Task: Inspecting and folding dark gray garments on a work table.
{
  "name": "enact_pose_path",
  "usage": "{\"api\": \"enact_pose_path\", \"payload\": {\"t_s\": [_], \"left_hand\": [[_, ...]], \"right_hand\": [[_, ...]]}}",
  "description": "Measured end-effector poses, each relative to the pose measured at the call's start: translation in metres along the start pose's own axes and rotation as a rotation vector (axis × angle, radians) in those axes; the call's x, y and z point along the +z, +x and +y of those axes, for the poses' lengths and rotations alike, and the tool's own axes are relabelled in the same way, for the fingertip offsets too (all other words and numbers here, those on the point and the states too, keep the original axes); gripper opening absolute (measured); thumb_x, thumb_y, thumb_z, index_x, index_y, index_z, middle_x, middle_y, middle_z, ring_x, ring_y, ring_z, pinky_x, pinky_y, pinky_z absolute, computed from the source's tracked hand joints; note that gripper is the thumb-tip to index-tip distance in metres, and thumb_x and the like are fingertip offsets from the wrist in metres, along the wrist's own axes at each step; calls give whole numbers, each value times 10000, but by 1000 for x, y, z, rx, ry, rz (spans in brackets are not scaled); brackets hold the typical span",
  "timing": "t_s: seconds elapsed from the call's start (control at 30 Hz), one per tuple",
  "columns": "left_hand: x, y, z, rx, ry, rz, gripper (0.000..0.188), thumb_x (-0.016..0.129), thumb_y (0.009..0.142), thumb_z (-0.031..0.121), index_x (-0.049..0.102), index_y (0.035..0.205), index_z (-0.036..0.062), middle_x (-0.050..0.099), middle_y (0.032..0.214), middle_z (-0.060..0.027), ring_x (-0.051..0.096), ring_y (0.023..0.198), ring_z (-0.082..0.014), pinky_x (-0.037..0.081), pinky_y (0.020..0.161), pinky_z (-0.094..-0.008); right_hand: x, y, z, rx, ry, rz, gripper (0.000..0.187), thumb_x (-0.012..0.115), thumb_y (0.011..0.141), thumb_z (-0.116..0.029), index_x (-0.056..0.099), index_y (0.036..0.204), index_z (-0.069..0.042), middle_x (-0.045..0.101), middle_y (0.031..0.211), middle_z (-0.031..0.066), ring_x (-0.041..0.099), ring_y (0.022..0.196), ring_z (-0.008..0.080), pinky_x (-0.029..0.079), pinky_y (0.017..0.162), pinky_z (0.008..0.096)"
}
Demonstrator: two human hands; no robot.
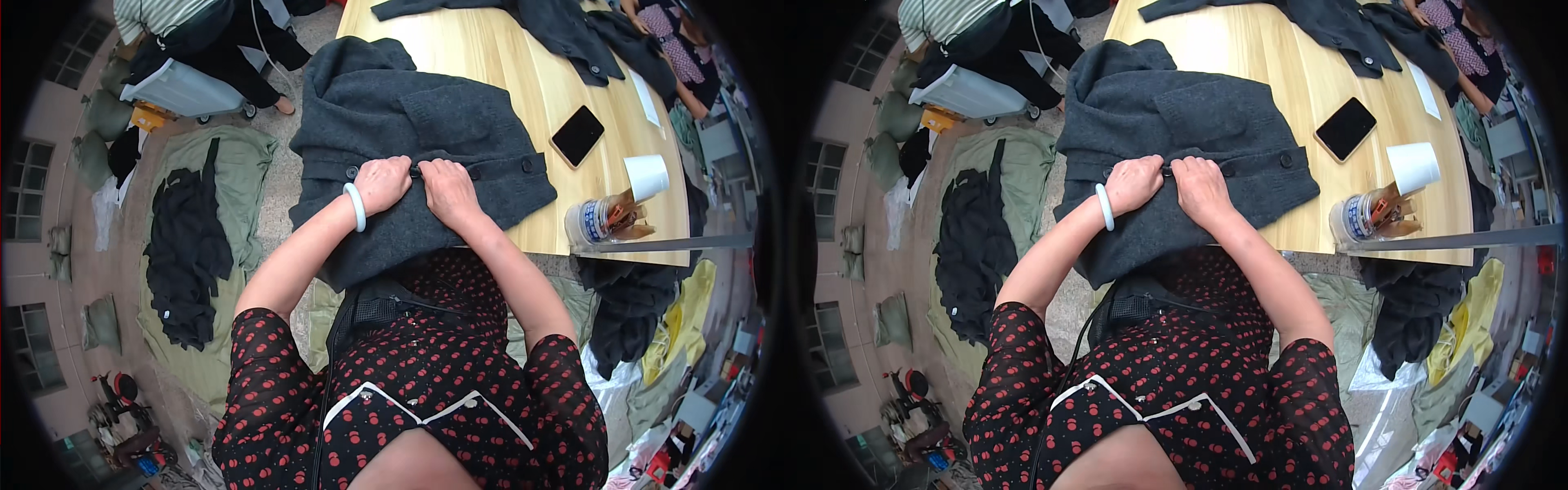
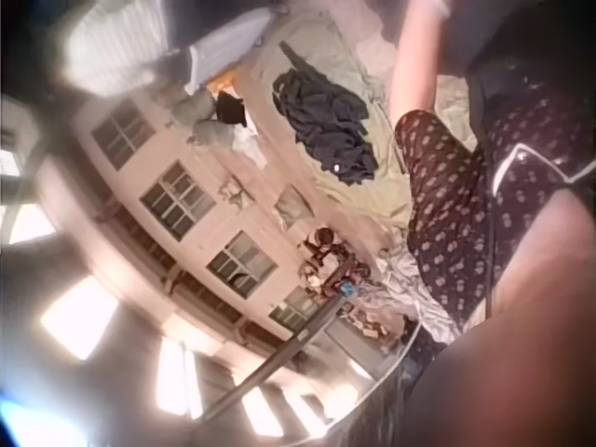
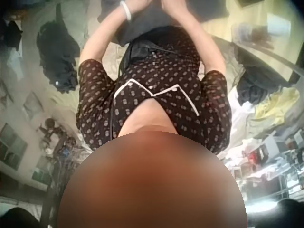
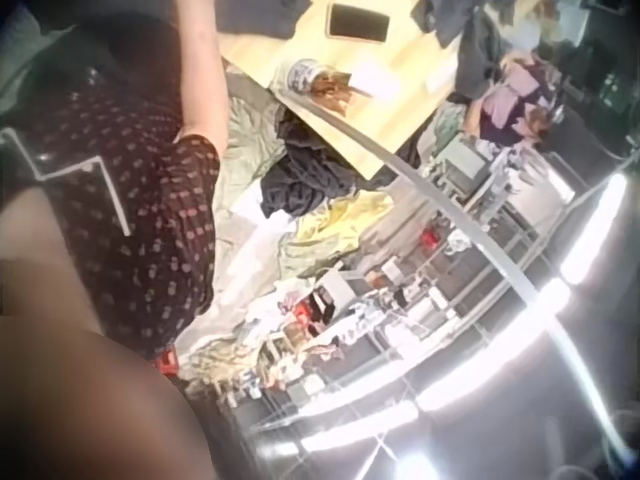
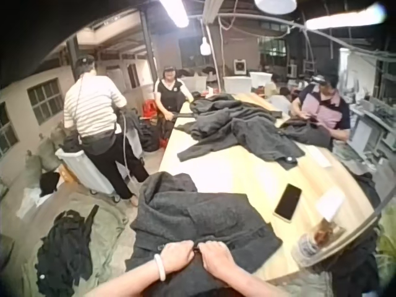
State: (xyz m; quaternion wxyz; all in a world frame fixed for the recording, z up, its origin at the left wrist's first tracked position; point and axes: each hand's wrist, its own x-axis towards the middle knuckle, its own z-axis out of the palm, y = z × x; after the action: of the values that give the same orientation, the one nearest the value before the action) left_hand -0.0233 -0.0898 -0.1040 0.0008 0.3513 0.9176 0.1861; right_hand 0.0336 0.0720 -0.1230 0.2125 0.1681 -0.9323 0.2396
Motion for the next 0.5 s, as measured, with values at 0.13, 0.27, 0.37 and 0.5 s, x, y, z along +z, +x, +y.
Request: {"api": "enact_pose_path", "payload": {"t_s": [0.13,0.27,0.37,0.5], "left_hand": [[-5,-6,4,-3,-18,-123,118,489,806,97,543,801,-8,614,769,-211,605,755,-396,485,687,-474],[-11,-3,-6,96,-320,-146,202,489,854,146,585,958,2,613,834,-209,600,855,-393,472,745,-450],[-23,5,-7,4,-386,-264,243,553,872,220,598,898,-18,593,781,-224,611,772,-351,459,690,-413],[-20,9,-5,-192,-316,-245,296,593,859,262,603,847,-34,597,748,-224,608,714,-327,454,665,-400]], "right_hand": [[0,-6,2,16,93,-8,45,543,777,-38,570,813,-40,566,750,119,582,764,302,456,689,404],[-19,-1,13,113,471,-86,139,591,816,-55,621,942,-4,630,911,157,626,852,312,494,756,365],[-31,2,9,232,336,-88,232,639,809,-115,615,1029,-43,609,1044,143,591,969,292,454,853,364],[-26,-8,14,293,-83,135,464,648,827,-261,516,1241,-98,419,1334,202,362,1258,379,262,1034,515]]}}
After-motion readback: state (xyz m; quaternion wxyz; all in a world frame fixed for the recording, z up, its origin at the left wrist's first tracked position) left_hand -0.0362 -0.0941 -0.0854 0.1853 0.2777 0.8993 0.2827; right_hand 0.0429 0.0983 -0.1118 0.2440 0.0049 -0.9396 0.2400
